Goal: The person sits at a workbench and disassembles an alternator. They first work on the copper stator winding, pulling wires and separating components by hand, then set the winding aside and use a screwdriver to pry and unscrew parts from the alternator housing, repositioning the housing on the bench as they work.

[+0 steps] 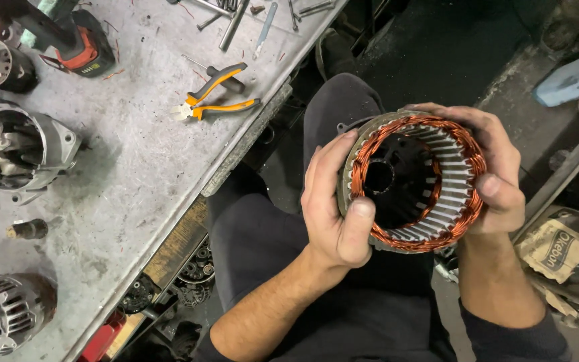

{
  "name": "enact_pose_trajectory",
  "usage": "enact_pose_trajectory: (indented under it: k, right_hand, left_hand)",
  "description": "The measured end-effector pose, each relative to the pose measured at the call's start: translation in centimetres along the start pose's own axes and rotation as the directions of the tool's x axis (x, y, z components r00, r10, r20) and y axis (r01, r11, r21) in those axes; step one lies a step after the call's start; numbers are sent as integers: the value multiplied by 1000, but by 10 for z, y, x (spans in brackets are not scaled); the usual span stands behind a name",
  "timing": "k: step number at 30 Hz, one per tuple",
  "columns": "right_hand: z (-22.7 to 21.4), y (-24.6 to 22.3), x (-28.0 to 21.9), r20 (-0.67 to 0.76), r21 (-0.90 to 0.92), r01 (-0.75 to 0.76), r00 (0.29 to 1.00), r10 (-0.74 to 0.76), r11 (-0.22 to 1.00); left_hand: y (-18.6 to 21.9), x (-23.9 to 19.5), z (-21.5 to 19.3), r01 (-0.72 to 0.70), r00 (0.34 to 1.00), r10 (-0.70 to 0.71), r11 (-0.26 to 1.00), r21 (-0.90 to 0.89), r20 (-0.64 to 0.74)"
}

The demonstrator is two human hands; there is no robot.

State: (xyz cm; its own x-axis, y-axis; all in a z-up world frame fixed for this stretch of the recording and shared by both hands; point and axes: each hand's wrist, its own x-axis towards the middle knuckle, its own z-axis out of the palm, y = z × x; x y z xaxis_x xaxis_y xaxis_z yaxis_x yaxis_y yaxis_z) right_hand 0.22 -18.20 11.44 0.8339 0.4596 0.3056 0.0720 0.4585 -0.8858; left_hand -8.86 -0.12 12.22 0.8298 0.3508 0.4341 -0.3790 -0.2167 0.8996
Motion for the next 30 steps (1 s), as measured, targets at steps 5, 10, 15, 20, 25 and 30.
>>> enact_pose_trajectory:
  k: [5,10,15,20,25,30]
  right_hand:
    - [4,0,-2,-16,18,31,999,-30,999]
    - [15,-1,6,-73,-84,54,995,-60,995]
    - [15,6,2,-133,-290,82,983,-126,953]
    - [-11,33,-28,-155,-181,135,974,-164,974]
    - [-15,37,-28,-185,-126,175,963,-197,976]
    - [-1,17,-5,-79,-338,164,976,-202,927]
  left_hand:
    - [-1,1,-6,22,999,-22,999,31,29]
    - [3,11,-11,59,995,-66,995,85,77]
    - [1,9,-11,67,993,-70,997,29,91]
    - [-2,10,-10,-29,996,19,994,102,91]
    - [-9,8,-11,-43,994,38,998,45,101]
    - [-12,6,-10,-63,993,62,998,7,102]
